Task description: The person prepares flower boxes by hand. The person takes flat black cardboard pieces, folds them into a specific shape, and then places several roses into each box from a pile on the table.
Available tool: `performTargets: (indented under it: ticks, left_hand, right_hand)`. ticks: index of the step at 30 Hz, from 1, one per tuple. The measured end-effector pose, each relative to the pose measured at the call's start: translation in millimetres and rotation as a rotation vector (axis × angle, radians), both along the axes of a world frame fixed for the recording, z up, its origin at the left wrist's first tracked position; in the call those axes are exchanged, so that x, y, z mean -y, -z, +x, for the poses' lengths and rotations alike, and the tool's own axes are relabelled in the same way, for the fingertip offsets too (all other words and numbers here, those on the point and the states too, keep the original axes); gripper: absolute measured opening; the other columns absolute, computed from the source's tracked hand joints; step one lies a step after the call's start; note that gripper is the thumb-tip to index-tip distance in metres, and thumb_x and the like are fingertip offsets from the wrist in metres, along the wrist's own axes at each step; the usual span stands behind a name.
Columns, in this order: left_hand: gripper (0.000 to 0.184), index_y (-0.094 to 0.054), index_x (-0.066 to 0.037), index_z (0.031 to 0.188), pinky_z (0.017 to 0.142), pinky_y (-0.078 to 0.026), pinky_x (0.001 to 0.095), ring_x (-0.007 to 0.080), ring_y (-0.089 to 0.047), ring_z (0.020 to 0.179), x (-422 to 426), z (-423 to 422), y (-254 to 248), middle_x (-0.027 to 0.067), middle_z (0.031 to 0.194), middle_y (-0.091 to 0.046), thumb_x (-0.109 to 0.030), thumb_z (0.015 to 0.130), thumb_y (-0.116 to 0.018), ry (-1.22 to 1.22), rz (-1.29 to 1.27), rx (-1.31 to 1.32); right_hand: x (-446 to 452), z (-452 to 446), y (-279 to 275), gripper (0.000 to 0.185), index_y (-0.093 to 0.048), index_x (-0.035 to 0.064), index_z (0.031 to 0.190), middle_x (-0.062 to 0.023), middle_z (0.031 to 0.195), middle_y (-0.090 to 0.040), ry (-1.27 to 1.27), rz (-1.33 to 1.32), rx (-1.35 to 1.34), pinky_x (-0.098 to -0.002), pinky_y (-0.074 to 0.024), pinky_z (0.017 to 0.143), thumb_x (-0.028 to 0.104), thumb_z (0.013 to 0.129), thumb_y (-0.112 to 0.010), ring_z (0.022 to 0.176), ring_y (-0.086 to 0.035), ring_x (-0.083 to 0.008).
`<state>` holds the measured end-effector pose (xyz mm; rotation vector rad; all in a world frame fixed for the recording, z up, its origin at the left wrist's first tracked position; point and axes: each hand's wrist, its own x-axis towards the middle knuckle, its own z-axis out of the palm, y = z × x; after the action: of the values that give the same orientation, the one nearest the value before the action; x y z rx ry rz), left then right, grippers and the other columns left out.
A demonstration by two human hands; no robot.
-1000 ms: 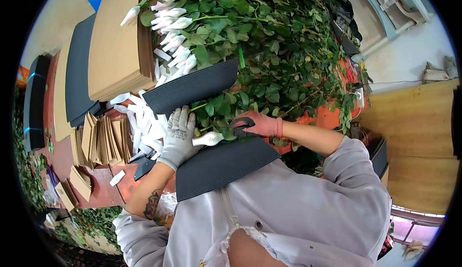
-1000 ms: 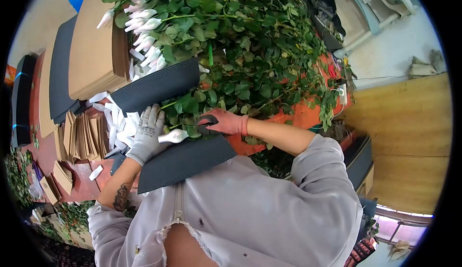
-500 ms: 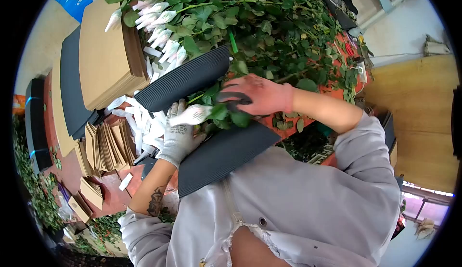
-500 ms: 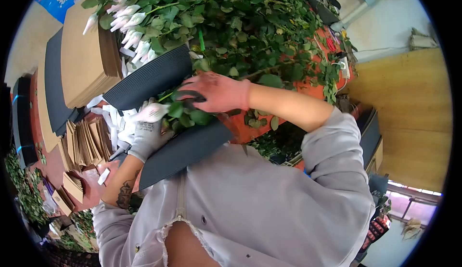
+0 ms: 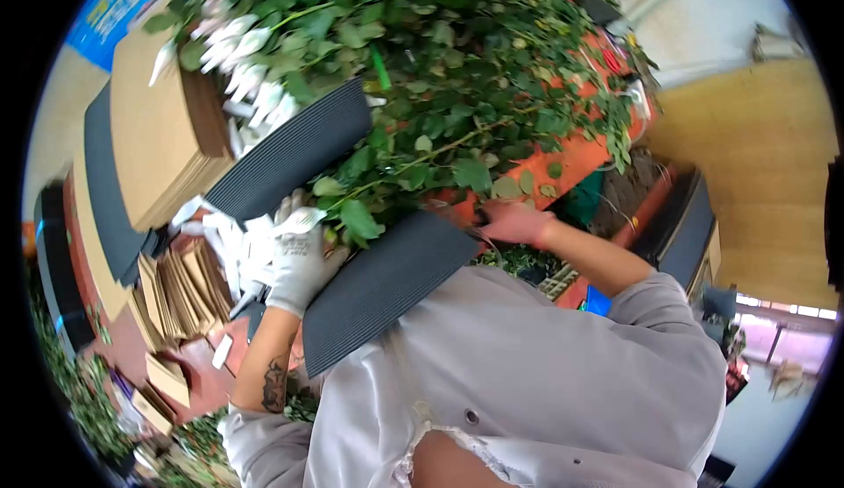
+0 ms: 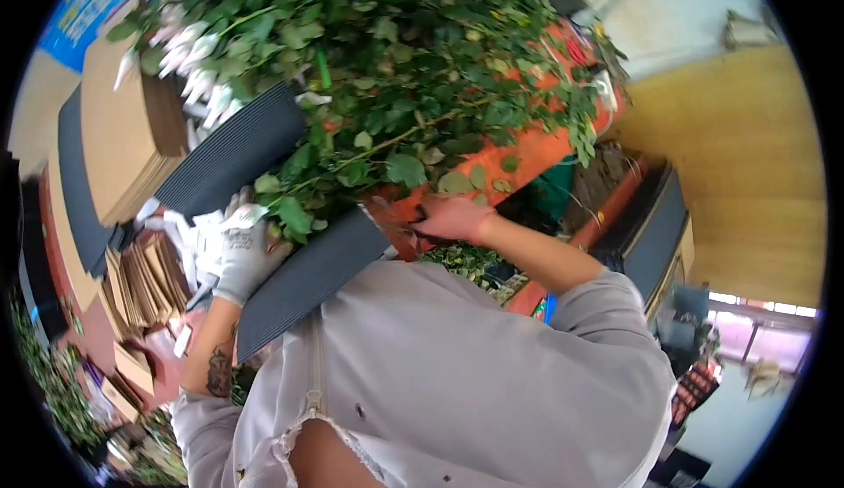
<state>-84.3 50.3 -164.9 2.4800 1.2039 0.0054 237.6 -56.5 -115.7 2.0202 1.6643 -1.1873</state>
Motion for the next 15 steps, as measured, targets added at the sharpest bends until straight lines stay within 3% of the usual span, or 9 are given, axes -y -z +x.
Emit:
performTargets:
  ticks: [2,3,5,7,9,13,15]
  left_hand:
    - [0.075,-0.044,0.002,0.123,0.108,-0.017,0.0472,0.0454,-0.019,0.13,-1,0,1,0.0301,0.142,-0.02,-0.042,0.066,-0.066,0.034,0.018,-0.037]
    - [0.077,-0.042,0.002,0.125,0.108,-0.017,0.0472,0.0453,-0.019,0.13,-1,2,-1,0.0301,0.142,-0.019,-0.043,0.067,-0.065,0.047,0.007,-0.07]
    - [0.078,-0.041,0.001,0.127,0.108,-0.017,0.0472,0.0453,-0.018,0.13,-2,4,-3,0.03,0.142,-0.019,-0.044,0.068,-0.064,0.067,0.004,-0.102]
    - [0.075,-0.044,0.004,0.121,0.105,-0.022,0.0488,0.0466,-0.028,0.124,0,2,2,0.0306,0.136,-0.028,-0.038,0.064,-0.068,0.075,0.125,-0.027]
    - [0.075,-0.044,0.004,0.121,0.105,-0.022,0.049,0.0465,-0.027,0.124,1,2,3,0.0305,0.137,-0.027,-0.039,0.064,-0.068,0.071,0.13,-0.013]
    - [0.072,-0.046,0.001,0.12,0.104,-0.023,0.0492,0.0458,-0.028,0.124,1,-5,-2,0.0295,0.138,-0.026,-0.038,0.064,-0.069,0.092,0.121,-0.003]
    - [0.07,-0.047,0.0,0.119,0.104,-0.023,0.0493,0.0453,-0.028,0.125,0,-9,-9,0.0289,0.138,-0.026,-0.037,0.064,-0.069,0.113,0.1,-0.013]
  right_hand:
    - [20,6,84,0.041,-0.065,0.0088,0.092,-0.0129,0.1,-0.061,-0.418,0.101,-0.012,-0.0353,-0.0471,0.081,0.043,0.071,-0.057,0.093,-0.058,-0.0312]
    - [38,3,146,0.043,-0.063,0.0105,0.1,-0.0111,0.106,-0.06,-0.48,0.396,0.066,-0.0352,-0.0461,0.083,0.043,0.072,-0.057,0.099,-0.056,-0.0292]
    - [40,-26,170,0.049,-0.056,0.0136,0.116,-0.0078,0.118,-0.056,-0.334,0.703,0.001,-0.036,-0.0433,0.088,0.042,0.075,-0.055,0.111,-0.05,-0.026]
    - [31,-47,132,0.054,-0.051,0.0151,0.124,-0.0063,0.123,-0.054,-0.118,0.712,-0.147,-0.0368,-0.0415,0.091,0.041,0.076,-0.055,0.117,-0.047,-0.0248]
    - [34,-54,116,0.061,-0.041,0.0159,0.132,-0.0078,0.13,-0.048,-0.143,0.843,0.027,-0.0384,-0.0421,0.091,0.04,0.078,-0.054,0.115,-0.049,-0.0261]
    - [30,-63,91,0.053,-0.04,0.0176,0.133,-0.0082,0.138,-0.04,-0.223,0.722,0.05,-0.0359,-0.0443,0.09,0.041,0.085,-0.045,0.115,-0.05,-0.0243]
    - [40,-72,101,0.048,-0.06,0.0092,0.11,-0.0154,0.11,-0.06,-0.107,0.392,0.073,-0.0387,-0.0468,0.081,0.045,0.081,-0.047,0.097,-0.06,-0.0284]
